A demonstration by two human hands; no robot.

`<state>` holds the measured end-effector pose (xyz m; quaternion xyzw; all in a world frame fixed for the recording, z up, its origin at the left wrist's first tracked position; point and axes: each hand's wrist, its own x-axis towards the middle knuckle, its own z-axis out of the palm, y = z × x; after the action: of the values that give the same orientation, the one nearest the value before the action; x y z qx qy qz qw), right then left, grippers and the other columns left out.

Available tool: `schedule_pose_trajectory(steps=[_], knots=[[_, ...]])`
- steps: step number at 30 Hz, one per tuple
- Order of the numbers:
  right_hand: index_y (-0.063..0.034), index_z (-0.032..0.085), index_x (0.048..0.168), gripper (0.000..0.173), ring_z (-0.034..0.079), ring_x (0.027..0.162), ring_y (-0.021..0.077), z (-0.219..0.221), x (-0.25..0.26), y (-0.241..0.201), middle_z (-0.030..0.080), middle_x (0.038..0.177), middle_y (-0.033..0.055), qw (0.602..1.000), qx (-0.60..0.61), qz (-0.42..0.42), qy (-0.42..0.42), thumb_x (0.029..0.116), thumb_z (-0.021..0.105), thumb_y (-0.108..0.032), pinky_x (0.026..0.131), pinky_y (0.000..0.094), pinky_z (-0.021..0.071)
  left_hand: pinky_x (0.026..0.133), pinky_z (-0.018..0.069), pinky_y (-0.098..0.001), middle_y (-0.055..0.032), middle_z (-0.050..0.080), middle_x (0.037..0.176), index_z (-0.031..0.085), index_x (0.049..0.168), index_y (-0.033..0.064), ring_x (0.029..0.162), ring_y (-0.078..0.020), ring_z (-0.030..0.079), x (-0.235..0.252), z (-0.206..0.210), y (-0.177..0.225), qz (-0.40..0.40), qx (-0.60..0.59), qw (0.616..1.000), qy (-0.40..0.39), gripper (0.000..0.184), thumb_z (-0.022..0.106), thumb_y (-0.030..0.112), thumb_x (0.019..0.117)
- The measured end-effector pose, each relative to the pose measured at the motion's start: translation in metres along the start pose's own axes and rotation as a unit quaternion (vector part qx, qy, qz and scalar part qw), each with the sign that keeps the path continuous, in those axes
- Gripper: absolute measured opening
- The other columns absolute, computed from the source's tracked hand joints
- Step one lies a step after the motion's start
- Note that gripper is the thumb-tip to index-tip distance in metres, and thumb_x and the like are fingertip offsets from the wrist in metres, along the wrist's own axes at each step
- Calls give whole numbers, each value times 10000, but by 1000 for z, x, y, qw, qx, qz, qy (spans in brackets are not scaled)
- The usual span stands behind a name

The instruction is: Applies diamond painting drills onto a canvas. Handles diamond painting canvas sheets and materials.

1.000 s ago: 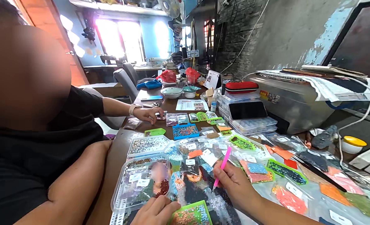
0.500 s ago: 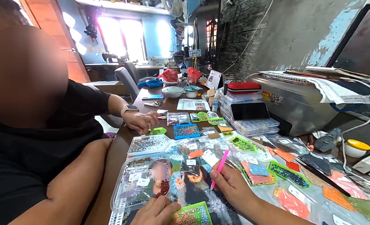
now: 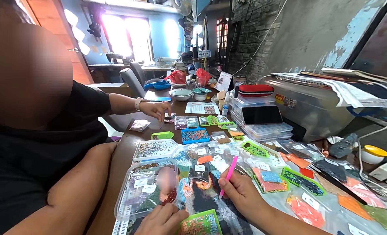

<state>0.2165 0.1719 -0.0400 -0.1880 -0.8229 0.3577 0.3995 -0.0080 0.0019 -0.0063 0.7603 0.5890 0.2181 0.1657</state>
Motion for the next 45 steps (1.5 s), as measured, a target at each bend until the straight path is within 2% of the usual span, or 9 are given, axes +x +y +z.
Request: schedule_pose_trajectory(steps=[12, 34, 45], knots=[[-31, 617, 941, 376, 543, 611, -11, 0, 0, -2, 566, 689, -15, 1000, -10, -4, -13, 1088, 473, -346, 587, 163, 461, 911, 505, -587, -289, 655, 1156, 672, 1279, -15, 1043, -474, 631, 0, -2, 1, -4, 12, 1000, -12, 496, 743, 315, 915], [-39, 615, 933, 377, 541, 607, -26, 2, 0, 0, 568, 687, -20, 1000, -19, -17, -15, 1089, 470, -350, 580, 143, 459, 888, 518, -565, -267, 665, 1132, 681, 1274, -1, 1020, -451, 640, -1, 1, -1, 8, 9, 1000, 7, 483, 749, 308, 910], [-41, 617, 942, 382, 540, 607, -28, 2, 0, 0, 565, 689, -25, 1000, -14, -10, -19, 1090, 467, -359, 581, 142, 459, 890, 515, -587, -278, 661, 1140, 676, 1280, -8, 1031, -464, 638, 0, 0, -1, 8, 3, 1000, 5, 487, 750, 299, 910]])
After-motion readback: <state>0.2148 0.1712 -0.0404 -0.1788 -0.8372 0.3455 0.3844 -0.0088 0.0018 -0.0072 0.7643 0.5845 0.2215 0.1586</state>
